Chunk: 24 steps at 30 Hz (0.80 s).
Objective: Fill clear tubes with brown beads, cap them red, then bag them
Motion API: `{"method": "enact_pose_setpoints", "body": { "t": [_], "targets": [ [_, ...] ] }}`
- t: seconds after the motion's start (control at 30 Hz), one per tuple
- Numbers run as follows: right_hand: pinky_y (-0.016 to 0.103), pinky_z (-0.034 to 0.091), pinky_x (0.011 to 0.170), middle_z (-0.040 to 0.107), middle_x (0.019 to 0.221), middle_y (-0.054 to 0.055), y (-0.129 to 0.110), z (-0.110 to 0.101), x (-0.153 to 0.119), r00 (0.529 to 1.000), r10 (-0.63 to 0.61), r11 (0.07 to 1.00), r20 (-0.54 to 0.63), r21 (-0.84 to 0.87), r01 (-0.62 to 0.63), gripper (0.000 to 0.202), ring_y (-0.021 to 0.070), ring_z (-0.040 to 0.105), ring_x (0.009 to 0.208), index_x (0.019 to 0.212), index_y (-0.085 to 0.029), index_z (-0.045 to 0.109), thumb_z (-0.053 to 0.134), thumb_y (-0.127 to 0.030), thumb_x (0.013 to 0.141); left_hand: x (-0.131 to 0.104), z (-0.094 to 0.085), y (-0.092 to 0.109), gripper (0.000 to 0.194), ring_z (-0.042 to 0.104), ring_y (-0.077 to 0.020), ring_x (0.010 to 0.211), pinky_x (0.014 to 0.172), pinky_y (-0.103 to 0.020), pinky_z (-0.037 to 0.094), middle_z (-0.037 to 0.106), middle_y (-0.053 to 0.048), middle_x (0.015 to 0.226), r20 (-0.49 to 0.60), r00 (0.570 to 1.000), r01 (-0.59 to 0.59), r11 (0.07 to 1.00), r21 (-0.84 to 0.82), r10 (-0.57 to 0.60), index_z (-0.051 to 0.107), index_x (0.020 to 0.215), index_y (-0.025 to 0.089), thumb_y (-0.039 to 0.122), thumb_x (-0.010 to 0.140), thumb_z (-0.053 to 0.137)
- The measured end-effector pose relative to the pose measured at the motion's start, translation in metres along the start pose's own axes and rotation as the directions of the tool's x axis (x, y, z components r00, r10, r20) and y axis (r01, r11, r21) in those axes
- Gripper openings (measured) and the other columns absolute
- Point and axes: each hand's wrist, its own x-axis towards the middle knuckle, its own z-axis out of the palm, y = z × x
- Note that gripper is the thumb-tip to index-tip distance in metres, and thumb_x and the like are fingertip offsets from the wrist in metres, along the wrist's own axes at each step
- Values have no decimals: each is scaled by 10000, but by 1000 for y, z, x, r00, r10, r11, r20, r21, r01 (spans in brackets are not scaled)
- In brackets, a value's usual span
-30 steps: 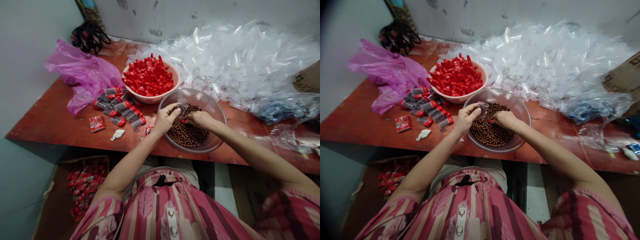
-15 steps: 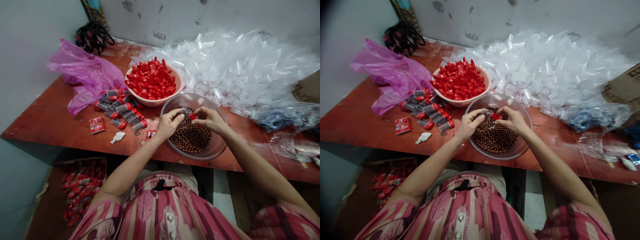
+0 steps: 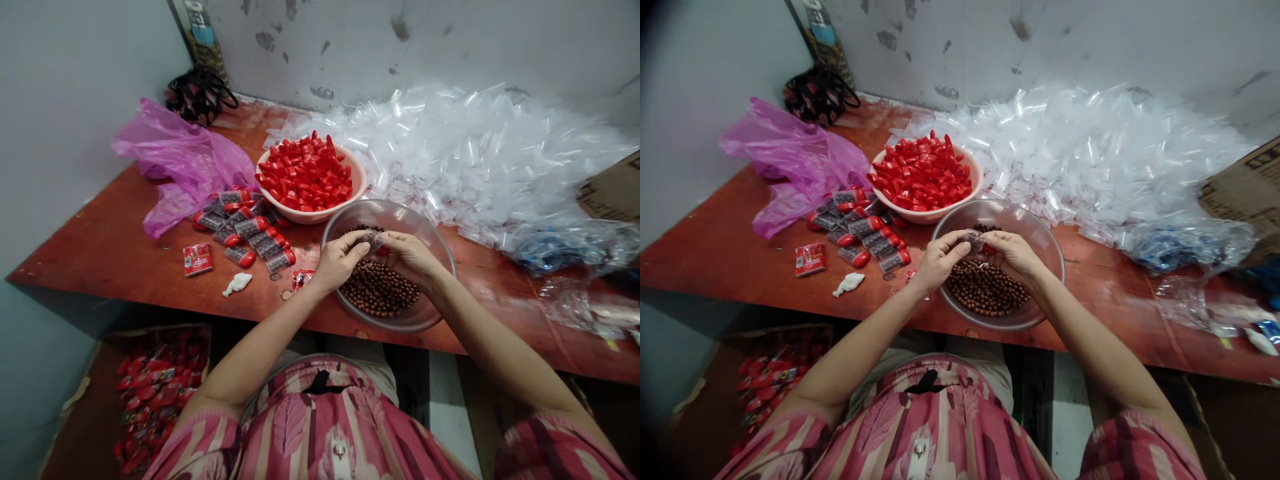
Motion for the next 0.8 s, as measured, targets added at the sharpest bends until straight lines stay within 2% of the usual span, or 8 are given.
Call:
{"method": "enact_pose_setpoints", "body": {
  "t": [0.2,0.3,0.47,0.53,0.6,0.67,0.7,0.8],
  "targets": [
    [276,530,724,713,814,-19,-7,-4,5,985,136,989,107,38,-141,410,114,633,694,928,-218,705,848,-180,545,-4,-3,6,358,647,-237,1073,980,-358,477,701,-94,1164,122,992,10,999,-53,-4,704,1090,174,414,837,622],
    [262,523,701,704,765,-9,-8,-7,3,974,145,989,172,3,-148,319,113,624,673,871,-187,712,838,-257,586,-5,-4,9,356,628,-242,1124,987,-346,472,672,-88,1233,163,987,17,996,-82,-3,701,1114,190,407,844,619],
    [238,486,567,643,626,-26,-9,-8,5,974,124,988,190,-120,-102,316,95,564,537,759,-166,665,848,-363,591,-6,-5,9,341,648,-238,1077,968,-343,480,714,-97,1132,194,981,-5,1000,-2,5,705,1096,164,382,850,611],
    [236,471,534,643,630,-24,-12,-10,5,989,44,978,144,-210,-13,322,95,554,519,751,-169,646,850,-360,590,-6,-5,8,341,660,-233,1046,955,-342,488,720,-99,1114,177,984,-18,999,36,12,702,1099,158,373,853,603],
    [248,492,566,670,696,-19,-18,-12,1,983,-177,937,40,-298,180,319,110,591,573,781,-189,631,846,-348,606,-6,-4,8,330,662,-228,1043,959,-341,488,723,-90,1113,129,991,-33,997,76,23,702,1098,166,364,859,590],
    [282,531,666,703,804,-10,-24,-12,-7,911,-411,842,-28,-395,368,337,145,651,707,877,-227,624,829,-349,639,-5,-2,10,317,657,-222,1061,980,-340,478,719,-75,1134,76,996,-45,991,129,35,701,1102,183,355,864,582],
    [304,541,715,714,860,-3,-27,-11,-13,875,-483,787,-22,-449,423,356,162,669,773,946,-247,620,812,-357,667,-5,-1,11,311,656,-219,1066,987,-337,474,718,-69,1140,59,997,-51,986,159,42,702,1103,190,350,865,581],
    [356,544,802,723,981,30,-31,-6,-30,826,-553,583,111,-657,478,388,197,682,877,1122,-278,598,731,-371,769,-6,2,13,299,666,-215,1050,976,-333,482,724,-56,1131,54,997,-71,970,233,60,707,1103,201,327,864,581]
  ]
}}
